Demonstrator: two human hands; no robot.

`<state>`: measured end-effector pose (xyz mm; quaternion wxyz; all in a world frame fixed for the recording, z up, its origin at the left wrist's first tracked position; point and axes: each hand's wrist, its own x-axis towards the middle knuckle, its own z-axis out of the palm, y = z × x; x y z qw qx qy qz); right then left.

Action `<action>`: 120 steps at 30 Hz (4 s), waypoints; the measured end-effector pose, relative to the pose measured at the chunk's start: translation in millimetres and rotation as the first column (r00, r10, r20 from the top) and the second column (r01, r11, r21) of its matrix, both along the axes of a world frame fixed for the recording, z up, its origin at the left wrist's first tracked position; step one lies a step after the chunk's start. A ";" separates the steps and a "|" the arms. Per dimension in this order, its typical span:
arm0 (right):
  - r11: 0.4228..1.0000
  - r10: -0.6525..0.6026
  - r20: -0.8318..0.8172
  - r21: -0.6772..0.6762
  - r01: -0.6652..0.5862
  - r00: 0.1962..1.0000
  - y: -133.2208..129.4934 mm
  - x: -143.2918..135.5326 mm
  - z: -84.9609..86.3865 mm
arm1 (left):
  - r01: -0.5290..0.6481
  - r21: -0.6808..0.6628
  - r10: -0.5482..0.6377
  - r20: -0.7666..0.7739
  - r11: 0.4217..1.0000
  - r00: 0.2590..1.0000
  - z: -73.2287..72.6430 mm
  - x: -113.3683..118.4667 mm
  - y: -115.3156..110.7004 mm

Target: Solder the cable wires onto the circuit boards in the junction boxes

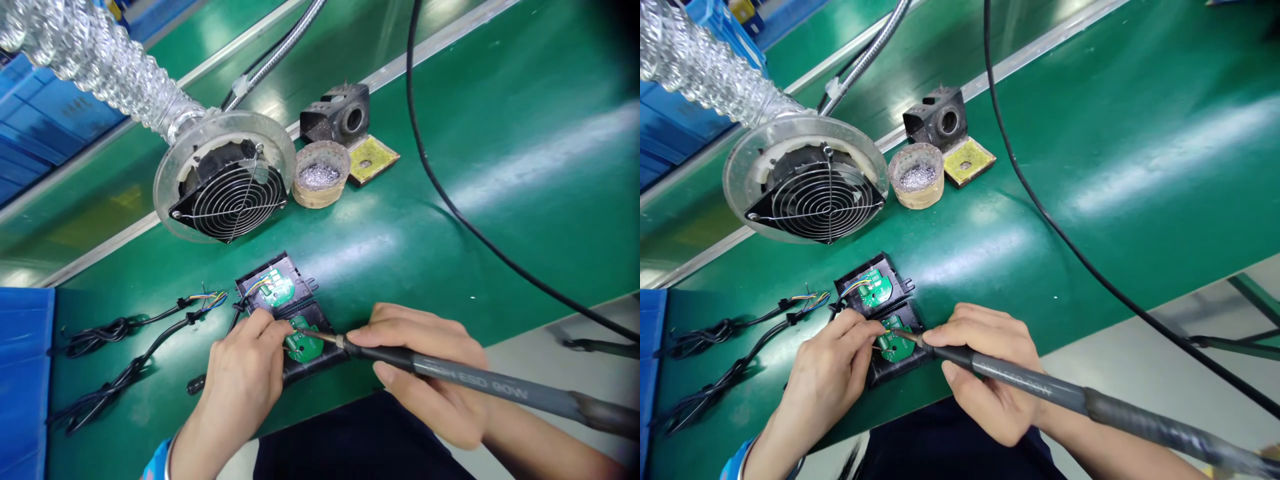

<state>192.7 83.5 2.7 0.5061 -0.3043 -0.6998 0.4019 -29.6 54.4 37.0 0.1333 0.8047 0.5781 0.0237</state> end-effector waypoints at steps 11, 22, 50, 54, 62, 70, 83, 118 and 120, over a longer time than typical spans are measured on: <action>0.989 -0.005 0.045 0.146 -0.002 0.999 -5.9 -4.3 -3.8 | 0.051 0.129 -0.036 -0.114 0.990 0.993 -4.9 4.2 -2.0; 0.983 -0.022 0.080 0.184 0.007 0.997 -14.6 2.2 -8.2 | 0.047 0.134 -0.037 -0.073 0.990 0.997 -3.9 2.0 -2.4; 0.973 -0.219 0.039 0.083 0.215 0.975 -21.5 0.6 -9.2 | 0.014 -0.094 -0.016 -0.028 0.995 0.999 8.4 0.1 -1.5; 0.961 -0.260 0.199 0.151 0.232 0.945 -22.8 -15.1 -18.4 | 0.042 -0.116 -0.045 -0.016 0.992 0.999 11.0 0.0 -1.5; 0.954 -0.271 0.269 0.206 0.220 0.924 -22.1 -18.2 -22.7 | -0.024 -0.010 0.023 -0.038 1.000 0.999 1.7 7.6 -3.7; 0.955 -0.262 0.259 0.205 0.212 0.930 -22.8 -19.0 -25.9 | -0.109 0.155 0.126 -0.102 0.982 0.987 -10.5 24.2 -9.4; 0.999 -0.037 0.003 0.026 0.037 0.999 -19.6 10.4 -8.1 | -0.121 0.158 0.124 -0.008 0.980 0.992 -15.6 21.6 -10.0; 0.995 -0.059 0.090 0.090 0.051 0.994 -17.7 4.6 -3.3 | -0.114 0.175 0.133 -0.100 0.978 0.986 -14.7 28.3 -6.1; 0.997 -0.072 0.057 0.045 0.069 0.996 -17.9 7.6 -4.1 | -0.115 0.178 0.134 -0.096 0.977 0.986 -15.0 28.2 -6.6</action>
